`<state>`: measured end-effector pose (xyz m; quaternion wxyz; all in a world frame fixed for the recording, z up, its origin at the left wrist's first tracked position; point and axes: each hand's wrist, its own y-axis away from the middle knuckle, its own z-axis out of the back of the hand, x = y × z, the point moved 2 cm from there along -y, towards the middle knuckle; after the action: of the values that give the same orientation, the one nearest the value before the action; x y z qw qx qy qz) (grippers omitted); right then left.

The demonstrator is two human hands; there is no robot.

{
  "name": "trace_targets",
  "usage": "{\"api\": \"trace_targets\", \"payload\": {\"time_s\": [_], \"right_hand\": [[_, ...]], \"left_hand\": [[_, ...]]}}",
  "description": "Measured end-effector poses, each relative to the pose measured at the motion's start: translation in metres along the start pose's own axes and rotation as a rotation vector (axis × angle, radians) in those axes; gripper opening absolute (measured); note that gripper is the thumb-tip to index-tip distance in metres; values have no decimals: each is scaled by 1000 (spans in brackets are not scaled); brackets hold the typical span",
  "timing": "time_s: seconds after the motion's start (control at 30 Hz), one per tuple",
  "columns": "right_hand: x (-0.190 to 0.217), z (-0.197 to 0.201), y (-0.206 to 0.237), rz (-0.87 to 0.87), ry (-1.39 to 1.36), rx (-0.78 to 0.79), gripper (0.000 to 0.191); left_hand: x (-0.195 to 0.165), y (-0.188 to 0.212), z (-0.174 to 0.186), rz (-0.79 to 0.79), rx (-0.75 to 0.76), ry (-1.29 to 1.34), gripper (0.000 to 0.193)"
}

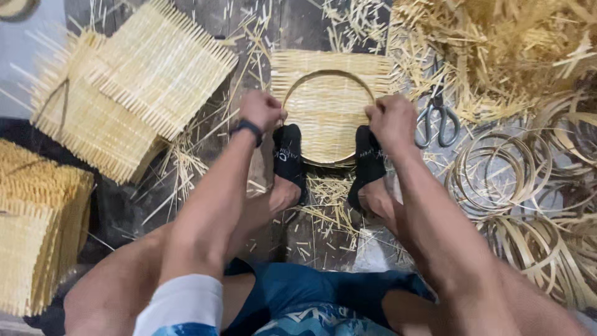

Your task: The person sits on the floor assembling round bamboo steamer bodies. They fit a woven bamboo mat into a bent bamboo rim, press the rim down over a wooden form, and trim excess bamboo strips with scissors, repeating the process for several steamer bodies.

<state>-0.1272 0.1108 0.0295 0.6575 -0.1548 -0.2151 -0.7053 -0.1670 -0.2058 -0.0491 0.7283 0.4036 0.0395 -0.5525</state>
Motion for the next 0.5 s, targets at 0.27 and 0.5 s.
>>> {"api": "trace_targets", "payload": {"time_s": [0.27,0.5], "right_hand": [[76,-78,59,742,494,148,89],[62,-90,69,704,416,106,83]], "left_hand": [[-106,-32,-21,-775,-297,64,26],[-105,-30,-30,-492,-128,155,26]]}}
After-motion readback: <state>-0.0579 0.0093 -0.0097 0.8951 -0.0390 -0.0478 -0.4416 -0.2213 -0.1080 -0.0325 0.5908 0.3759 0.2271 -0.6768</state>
